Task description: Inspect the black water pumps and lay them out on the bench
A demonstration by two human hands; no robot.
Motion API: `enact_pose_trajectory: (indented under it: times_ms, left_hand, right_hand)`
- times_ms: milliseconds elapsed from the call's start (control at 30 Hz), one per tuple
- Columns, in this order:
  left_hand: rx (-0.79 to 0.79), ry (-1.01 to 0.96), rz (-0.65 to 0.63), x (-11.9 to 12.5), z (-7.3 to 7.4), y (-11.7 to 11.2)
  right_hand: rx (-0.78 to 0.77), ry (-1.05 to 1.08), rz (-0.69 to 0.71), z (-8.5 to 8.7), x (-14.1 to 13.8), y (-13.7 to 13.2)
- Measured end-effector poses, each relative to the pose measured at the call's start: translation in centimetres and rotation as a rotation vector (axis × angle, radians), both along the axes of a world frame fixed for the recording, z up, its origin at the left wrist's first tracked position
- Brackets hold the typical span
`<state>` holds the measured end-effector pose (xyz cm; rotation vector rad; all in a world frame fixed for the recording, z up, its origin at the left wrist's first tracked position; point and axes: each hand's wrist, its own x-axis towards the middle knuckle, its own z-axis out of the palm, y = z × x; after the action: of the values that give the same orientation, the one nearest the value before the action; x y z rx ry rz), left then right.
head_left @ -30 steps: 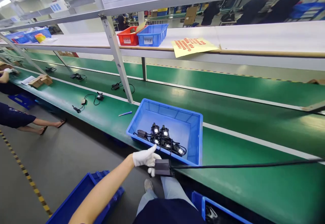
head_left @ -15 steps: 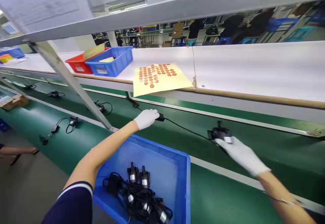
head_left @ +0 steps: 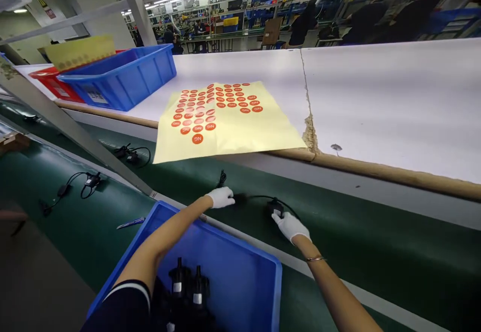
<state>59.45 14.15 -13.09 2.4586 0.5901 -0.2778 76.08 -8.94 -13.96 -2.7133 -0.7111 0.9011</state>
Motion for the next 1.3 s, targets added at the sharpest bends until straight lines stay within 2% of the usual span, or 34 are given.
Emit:
enact_pose_trajectory:
  times_ms: [67,133,200,267,333,400,533,633,733,800,900,1000,1100,1167,1200,1300]
  left_hand:
    - [-0.046,-0.117,0.168,-3.4,2.3,1.3]
    - [-0.096,-0.232,0.350,-7.7,4.4,1.4]
    - [-0.173,-0.314,0.501,-12.6,6.0,0.0]
    - [-0.280,-0.361,0.596,-17.3,6.9,-2.8]
    - [-0.393,-0.381,0.653,-21.7,7.2,-6.2]
    - [-0.489,-0.386,0.703,-25.6,6.8,-9.5]
    - [-0.628,-0.371,0.814,-31.3,4.9,-14.1]
    - [-0.705,-0.373,0.885,-33.6,3.4,-15.7]
    - [-0.779,-0.405,0.913,-33.9,2.7,-16.5]
    - [-0.828,-0.455,0.920,-33.2,2.8,-16.9]
    - [-0.965,-0.548,0.882,-31.5,3.9,-18.2]
    - [-1.237,-0.573,0.736,-30.7,5.6,-20.5]
    - [-1.493,-0.543,0.600,-32.2,7.1,-23.6]
    - [-1.595,-0.533,0.562,-34.3,8.0,-26.1]
    - [-1.665,-0.546,0.566,-35.5,8.6,-27.3]
    - [-2.047,-0.704,0.686,-39.0,10.9,-30.7]
  right_hand:
    - [0.093,-0.054,0.167,2.6,-2.0,-0.3]
    - [0.183,-0.062,0.366,4.5,-6.0,-0.3]
    - [0.210,-0.019,0.560,5.1,-11.6,0.1]
    - [0.176,0.041,0.708,4.5,-17.8,0.5]
    - [0.107,0.081,0.794,3.3,-23.1,0.9]
    - [0.047,0.087,0.838,1.9,-26.8,1.1]
    - [0.015,0.040,0.895,0.6,-30.5,1.5]
    - [0.015,-0.002,0.930,1.0,-31.5,1.4]
    - [0.029,-0.087,0.898,3.0,-31.3,0.5]
    - [0.068,-0.159,0.843,5.4,-30.7,-0.6]
    - [0.196,-0.235,0.777,10.4,-30.0,-3.1]
    - [0.376,-0.210,0.784,15.6,-30.9,-6.1]
    - [0.513,-0.083,0.823,18.8,-33.3,-8.7]
    - [0.574,0.005,0.787,19.3,-35.4,-10.0]
    - [0.604,0.049,0.727,19.1,-36.4,-10.6]
    - [0.683,0.192,0.523,17.2,-40.1,-12.5]
